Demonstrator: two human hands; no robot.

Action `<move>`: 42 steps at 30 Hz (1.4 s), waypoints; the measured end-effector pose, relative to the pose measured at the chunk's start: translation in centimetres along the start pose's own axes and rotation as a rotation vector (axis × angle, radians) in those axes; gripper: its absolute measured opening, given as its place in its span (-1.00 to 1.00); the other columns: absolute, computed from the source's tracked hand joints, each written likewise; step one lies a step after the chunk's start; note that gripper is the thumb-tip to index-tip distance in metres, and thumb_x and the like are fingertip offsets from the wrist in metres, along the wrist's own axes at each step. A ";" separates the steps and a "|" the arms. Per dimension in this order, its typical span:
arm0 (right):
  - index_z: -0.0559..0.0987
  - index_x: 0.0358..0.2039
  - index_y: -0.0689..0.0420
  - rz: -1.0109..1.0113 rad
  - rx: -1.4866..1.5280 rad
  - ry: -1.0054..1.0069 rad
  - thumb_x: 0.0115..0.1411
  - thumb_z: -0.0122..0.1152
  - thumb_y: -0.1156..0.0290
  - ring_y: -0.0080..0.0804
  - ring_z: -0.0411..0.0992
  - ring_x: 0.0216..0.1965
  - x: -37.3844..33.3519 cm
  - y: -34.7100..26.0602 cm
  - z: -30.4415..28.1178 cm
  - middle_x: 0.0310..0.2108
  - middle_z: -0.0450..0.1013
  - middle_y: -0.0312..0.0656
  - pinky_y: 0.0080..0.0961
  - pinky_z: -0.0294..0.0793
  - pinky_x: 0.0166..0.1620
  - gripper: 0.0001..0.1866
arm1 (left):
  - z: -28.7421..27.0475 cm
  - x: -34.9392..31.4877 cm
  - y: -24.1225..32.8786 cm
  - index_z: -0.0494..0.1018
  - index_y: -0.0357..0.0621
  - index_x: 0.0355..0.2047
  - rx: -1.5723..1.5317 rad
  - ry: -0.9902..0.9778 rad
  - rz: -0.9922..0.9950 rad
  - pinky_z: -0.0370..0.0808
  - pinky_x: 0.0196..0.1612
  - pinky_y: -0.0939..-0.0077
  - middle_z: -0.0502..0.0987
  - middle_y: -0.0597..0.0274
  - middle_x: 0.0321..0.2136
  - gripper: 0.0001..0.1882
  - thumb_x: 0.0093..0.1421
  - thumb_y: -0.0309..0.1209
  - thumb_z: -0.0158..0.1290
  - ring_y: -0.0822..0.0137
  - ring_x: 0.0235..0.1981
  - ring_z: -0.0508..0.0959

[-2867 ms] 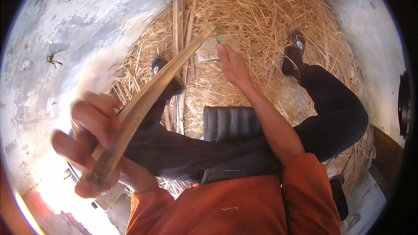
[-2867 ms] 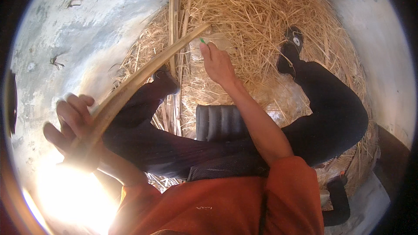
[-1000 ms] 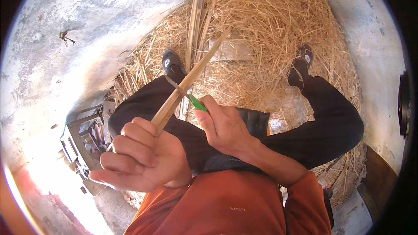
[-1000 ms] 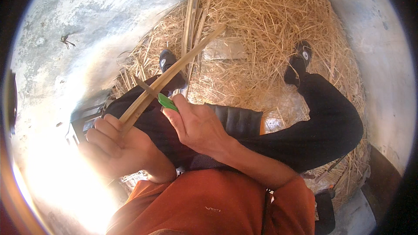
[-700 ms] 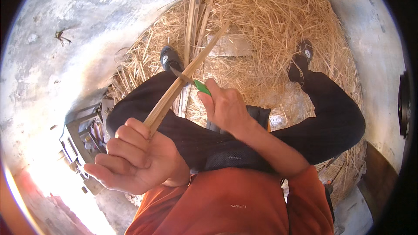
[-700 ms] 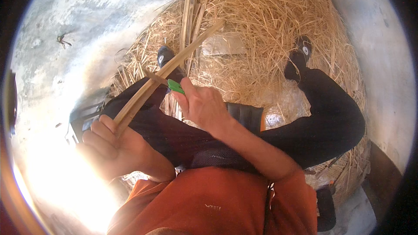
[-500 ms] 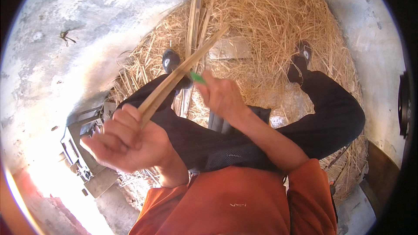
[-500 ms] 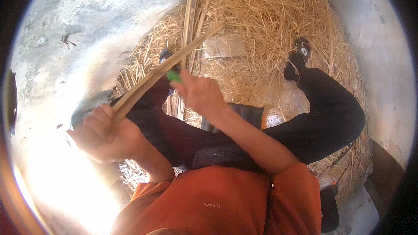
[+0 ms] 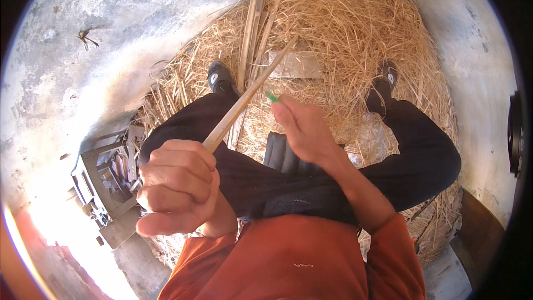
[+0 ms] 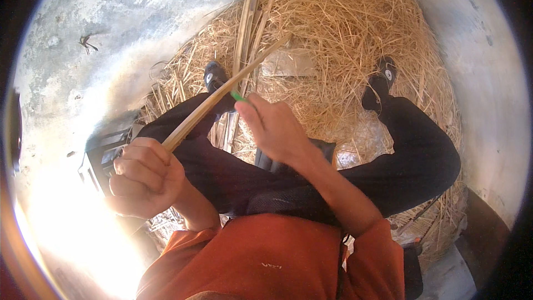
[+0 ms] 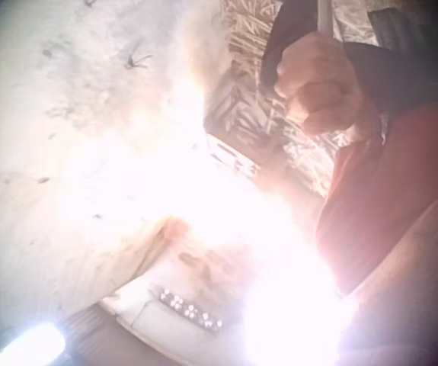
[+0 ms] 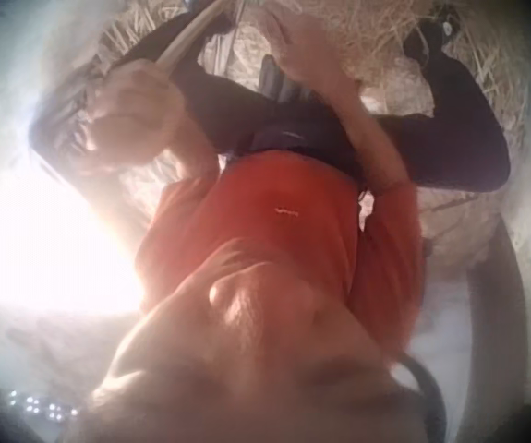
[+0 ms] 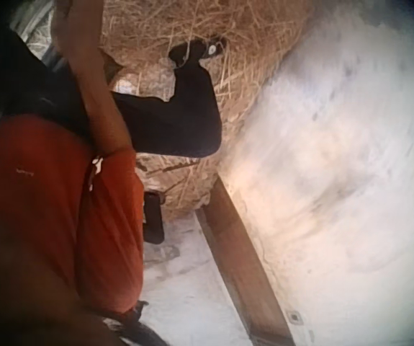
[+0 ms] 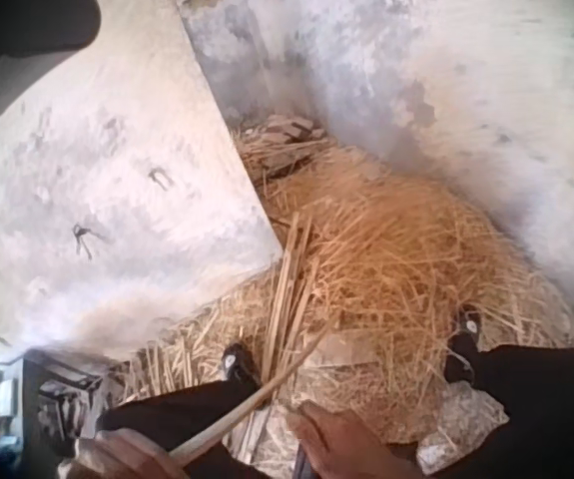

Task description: The person uses a small green knife to sharpen and smooth a strip of bamboo, repeatedly scraping the blade along its length.

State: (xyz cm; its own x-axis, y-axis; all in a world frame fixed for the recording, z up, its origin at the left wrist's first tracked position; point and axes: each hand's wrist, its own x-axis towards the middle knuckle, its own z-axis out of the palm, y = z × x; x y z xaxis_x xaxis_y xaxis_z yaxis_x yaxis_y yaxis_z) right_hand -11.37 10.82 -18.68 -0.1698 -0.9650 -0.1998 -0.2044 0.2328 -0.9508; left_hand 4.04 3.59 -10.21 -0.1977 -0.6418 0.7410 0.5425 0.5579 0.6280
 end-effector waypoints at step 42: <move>0.47 -0.40 0.20 0.052 -0.412 0.263 0.32 -0.15 0.11 0.14 0.38 -0.64 5.6 12.8 2.0 -0.77 0.33 0.10 -0.01 0.35 -0.52 -0.59 | -2.3 -1.4 0.0 0.10 0.04 -0.80 -0.029 0.161 -0.035 0.06 -0.80 0.72 0.19 0.47 -0.93 -0.39 0.32 0.09 -0.36 0.58 -0.92 0.04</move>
State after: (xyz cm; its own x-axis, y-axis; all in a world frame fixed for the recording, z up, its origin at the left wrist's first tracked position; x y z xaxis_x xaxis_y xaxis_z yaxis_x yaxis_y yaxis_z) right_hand -13.00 8.17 -32.49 -0.4169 -0.9000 -0.1271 -0.5445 0.3593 -0.7579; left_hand 6.20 3.24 -11.77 -0.0845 -0.7381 0.6694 0.5617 0.5196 0.6438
